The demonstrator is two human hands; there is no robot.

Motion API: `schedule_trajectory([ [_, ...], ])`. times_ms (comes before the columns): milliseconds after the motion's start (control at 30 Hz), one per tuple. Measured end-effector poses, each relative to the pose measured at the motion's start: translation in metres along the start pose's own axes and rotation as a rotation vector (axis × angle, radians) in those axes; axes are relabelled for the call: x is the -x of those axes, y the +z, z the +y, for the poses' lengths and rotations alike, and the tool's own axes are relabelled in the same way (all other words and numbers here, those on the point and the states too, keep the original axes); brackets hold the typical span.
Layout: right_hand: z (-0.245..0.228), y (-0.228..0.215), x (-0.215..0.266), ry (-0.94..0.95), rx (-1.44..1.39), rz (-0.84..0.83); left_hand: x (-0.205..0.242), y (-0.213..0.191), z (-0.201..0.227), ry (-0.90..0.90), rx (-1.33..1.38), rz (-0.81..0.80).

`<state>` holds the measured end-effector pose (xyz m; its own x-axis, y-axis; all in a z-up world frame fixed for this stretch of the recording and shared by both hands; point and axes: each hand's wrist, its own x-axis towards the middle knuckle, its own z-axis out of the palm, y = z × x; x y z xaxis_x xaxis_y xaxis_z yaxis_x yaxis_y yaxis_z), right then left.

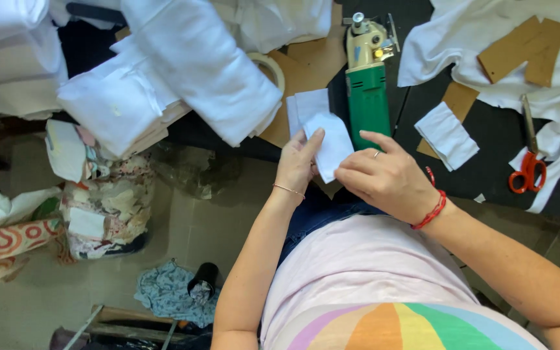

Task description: The person uses a cardboard template and a blue pen to mark a white fabric laid on a table. They then use red-handled scissors to cut the marked fabric into rectangular pieces, stacking the cut pieces on the table.

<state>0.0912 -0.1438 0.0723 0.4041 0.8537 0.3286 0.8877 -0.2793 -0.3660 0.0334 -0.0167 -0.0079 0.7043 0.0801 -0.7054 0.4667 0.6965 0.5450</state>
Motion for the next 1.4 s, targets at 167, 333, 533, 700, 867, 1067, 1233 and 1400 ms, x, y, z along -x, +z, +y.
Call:
schedule_trajectory([
  [167,0.011,-0.025,0.032,0.052,-0.05,0.064,-0.021,0.017,-0.022,0.133,0.023,-0.104],
  [333,0.055,-0.041,0.08,0.556,-0.067,0.171,-0.026,0.067,-0.015,0.346,-0.176,-0.297],
  [533,0.117,-0.036,0.134,1.244,-0.128,-0.116,-0.025,0.13,0.011,0.423,-0.653,-0.242],
  [700,0.132,-0.021,0.143,1.267,-0.123,-0.209,-0.034,0.138,0.024,0.719,-0.671,-0.116],
  [867,0.121,-0.038,0.143,1.242,-0.145,-0.402,-0.007,0.12,0.017,0.613,-0.575,-0.145],
  [1067,0.067,-0.064,0.09,1.275,-0.892,-0.057,0.018,0.083,-0.018,-0.275,-0.613,-0.348],
  [1233,0.031,-0.013,0.043,1.152,-1.226,-0.088,-0.002,0.033,-0.03,0.16,0.038,-0.114],
  [1400,0.017,0.023,0.02,1.085,-1.224,-0.082,-0.028,-0.01,-0.005,0.407,-0.178,0.011],
])
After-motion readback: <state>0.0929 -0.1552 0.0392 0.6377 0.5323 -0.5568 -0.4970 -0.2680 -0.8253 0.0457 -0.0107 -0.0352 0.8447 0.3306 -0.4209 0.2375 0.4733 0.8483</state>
